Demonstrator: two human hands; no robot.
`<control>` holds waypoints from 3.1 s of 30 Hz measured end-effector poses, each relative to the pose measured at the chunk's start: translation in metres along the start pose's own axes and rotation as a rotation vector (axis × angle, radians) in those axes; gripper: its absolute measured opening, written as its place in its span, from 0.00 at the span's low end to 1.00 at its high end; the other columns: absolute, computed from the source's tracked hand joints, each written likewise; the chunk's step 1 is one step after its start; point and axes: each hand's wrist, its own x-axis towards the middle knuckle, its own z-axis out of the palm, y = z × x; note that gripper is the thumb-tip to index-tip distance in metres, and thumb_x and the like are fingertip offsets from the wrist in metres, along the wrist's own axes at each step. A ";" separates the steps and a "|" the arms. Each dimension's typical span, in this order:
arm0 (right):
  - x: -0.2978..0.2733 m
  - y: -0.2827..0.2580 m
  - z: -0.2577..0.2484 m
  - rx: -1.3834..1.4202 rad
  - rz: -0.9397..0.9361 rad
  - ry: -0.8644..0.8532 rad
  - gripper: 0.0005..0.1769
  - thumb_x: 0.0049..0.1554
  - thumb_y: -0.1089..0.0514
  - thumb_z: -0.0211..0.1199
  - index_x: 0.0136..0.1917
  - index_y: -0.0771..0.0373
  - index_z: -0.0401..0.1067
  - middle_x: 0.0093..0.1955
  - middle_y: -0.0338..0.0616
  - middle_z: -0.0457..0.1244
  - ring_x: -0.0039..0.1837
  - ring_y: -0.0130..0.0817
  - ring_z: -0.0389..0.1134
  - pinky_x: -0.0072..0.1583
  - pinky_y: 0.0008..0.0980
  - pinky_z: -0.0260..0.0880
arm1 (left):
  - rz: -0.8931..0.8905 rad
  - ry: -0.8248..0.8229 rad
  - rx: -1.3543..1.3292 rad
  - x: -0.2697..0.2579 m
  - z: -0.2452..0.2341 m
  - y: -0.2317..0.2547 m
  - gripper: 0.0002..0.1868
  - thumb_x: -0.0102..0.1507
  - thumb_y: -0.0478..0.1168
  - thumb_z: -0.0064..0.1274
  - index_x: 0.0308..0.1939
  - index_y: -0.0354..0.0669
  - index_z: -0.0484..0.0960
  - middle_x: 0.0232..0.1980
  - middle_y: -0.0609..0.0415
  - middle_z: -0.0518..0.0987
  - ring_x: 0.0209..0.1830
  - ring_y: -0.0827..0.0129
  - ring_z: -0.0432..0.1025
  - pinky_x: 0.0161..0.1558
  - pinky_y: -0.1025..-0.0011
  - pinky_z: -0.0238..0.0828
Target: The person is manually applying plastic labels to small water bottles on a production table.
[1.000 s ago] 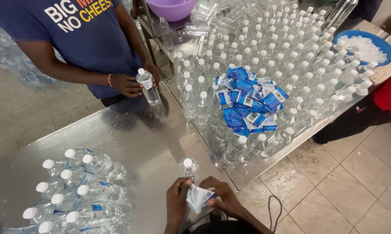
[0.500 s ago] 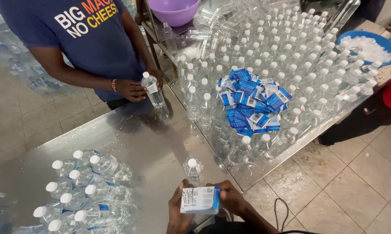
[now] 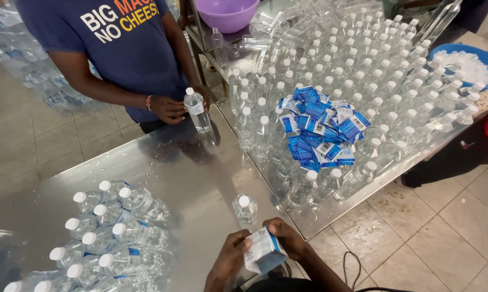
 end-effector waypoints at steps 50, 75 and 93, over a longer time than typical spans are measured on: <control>0.004 -0.019 0.238 -1.701 -1.223 -0.845 0.35 0.87 0.33 0.51 0.91 0.49 0.40 0.93 0.44 0.40 0.92 0.48 0.38 0.88 0.63 0.40 | 0.068 0.284 0.059 -0.093 -0.016 0.134 0.24 0.68 0.44 0.53 0.61 0.28 0.85 0.58 0.39 0.88 0.55 0.51 0.83 0.56 0.56 0.83; -0.050 -0.066 0.031 -1.883 -0.652 0.627 0.42 0.63 0.53 0.71 0.85 0.59 0.57 0.86 0.59 0.44 0.85 0.60 0.51 0.75 0.61 0.69 | 0.064 0.070 1.744 0.021 0.018 0.108 0.21 0.64 0.24 0.53 0.62 0.39 0.75 0.54 0.45 0.79 0.53 0.51 0.72 0.47 0.54 0.72; 0.073 -0.008 0.046 -1.012 -0.115 0.170 0.32 0.71 0.42 0.55 0.84 0.52 0.61 0.78 0.53 0.64 0.81 0.56 0.62 0.77 0.63 0.58 | 0.196 0.210 1.442 -0.012 0.024 0.120 0.19 0.70 0.36 0.56 0.66 0.49 0.78 0.64 0.47 0.80 0.71 0.49 0.69 0.78 0.47 0.45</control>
